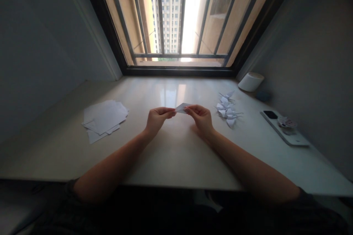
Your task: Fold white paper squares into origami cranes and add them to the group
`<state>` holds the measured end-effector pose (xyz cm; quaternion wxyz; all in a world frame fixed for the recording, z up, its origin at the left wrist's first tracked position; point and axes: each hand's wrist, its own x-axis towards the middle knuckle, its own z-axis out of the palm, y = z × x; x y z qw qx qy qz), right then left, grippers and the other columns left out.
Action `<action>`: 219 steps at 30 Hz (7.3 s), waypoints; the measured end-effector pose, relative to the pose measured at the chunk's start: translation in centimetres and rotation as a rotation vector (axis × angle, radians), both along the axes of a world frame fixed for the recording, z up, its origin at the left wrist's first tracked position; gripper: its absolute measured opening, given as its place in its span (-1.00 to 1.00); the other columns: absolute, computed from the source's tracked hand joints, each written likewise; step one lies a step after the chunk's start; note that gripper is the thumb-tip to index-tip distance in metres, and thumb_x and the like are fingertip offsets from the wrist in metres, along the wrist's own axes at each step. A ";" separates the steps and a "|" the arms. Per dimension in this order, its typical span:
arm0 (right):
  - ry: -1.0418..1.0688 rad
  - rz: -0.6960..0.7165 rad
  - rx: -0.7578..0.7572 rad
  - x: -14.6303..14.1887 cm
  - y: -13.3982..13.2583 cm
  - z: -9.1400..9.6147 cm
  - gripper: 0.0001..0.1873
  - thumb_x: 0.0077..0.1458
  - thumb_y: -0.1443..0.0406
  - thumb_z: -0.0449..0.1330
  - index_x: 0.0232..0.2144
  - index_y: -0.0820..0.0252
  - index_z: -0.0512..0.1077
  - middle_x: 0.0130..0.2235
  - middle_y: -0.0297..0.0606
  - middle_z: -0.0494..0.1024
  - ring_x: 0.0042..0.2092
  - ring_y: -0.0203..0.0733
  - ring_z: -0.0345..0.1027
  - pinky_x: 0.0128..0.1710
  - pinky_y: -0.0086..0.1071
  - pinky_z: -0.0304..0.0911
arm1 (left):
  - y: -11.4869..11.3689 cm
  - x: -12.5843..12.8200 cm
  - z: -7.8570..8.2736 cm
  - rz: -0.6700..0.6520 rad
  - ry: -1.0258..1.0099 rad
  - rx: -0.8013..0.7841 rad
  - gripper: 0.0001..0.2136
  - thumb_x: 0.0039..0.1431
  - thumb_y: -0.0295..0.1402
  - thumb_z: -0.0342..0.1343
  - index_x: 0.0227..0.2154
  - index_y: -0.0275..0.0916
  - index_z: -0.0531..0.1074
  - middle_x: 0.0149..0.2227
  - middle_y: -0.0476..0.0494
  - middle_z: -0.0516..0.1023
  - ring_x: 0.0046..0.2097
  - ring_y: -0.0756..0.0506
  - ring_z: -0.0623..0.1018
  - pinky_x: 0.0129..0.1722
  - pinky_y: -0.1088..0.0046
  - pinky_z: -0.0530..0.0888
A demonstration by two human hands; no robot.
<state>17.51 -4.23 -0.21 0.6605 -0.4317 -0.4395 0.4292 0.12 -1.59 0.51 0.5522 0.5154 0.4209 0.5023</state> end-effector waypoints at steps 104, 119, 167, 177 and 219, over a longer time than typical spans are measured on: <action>0.076 0.034 -0.022 -0.6 -0.5 0.4 -0.76 -0.24 0.18 0.43 -0.45 0.14 0.58 -0.37 -0.27 0.64 -0.35 -0.19 0.48 -0.20 -0.21 0.40 | -1.0 0.8 -0.2 -0.008 -0.076 0.106 -0.66 -0.10 -0.24 0.36 -0.22 -0.24 0.59 -0.31 -0.16 0.66 -0.32 -0.08 0.63 -0.20 0.34 0.55; 0.078 0.017 0.007 -0.4 -0.1 -0.3 -0.77 -0.22 0.15 0.42 -0.53 0.14 0.51 -0.43 -0.29 0.61 -0.38 -0.20 0.46 -0.24 -0.21 0.40 | -0.5 0.6 -0.5 -0.076 -0.004 0.062 -0.40 -0.11 -0.15 0.35 0.02 -0.27 0.45 -0.36 -0.17 0.65 -0.28 -0.14 0.63 -0.15 0.28 0.53; 0.160 0.097 -0.124 -0.7 -0.1 -0.7 -0.42 -0.37 0.17 0.47 -0.56 0.11 0.09 -0.57 -0.53 0.37 -0.47 -0.33 0.31 -0.37 -0.39 0.20 | -0.5 0.8 -0.3 -0.130 -0.016 0.056 -0.53 -0.12 -0.18 0.36 -0.14 -0.30 0.48 -0.42 -0.16 0.64 -0.32 -0.13 0.64 -0.21 0.34 0.52; 0.212 0.042 -0.108 -0.4 0.3 -0.9 -0.49 -0.34 0.21 0.45 -0.56 0.12 0.14 -0.55 -0.48 0.46 -0.45 -0.32 0.35 -0.38 -0.41 0.15 | -0.4 0.8 -0.6 -0.232 -0.064 -0.052 -0.45 -0.08 -0.15 0.34 -0.02 -0.29 0.45 -0.30 -0.23 0.65 -0.22 -0.18 0.64 -0.12 0.26 0.52; -0.547 0.082 0.106 0.1 -0.2 -1.6 -0.84 0.14 0.23 0.11 -0.20 0.08 0.36 -0.44 -0.36 0.49 -0.39 -0.22 0.37 -0.41 -0.38 0.20 | -0.2 0.3 -0.9 -0.277 0.190 0.070 -0.69 -0.01 -0.19 0.28 -0.28 -0.30 0.46 -0.41 -0.13 0.60 -0.41 -0.02 0.56 -0.39 0.48 0.47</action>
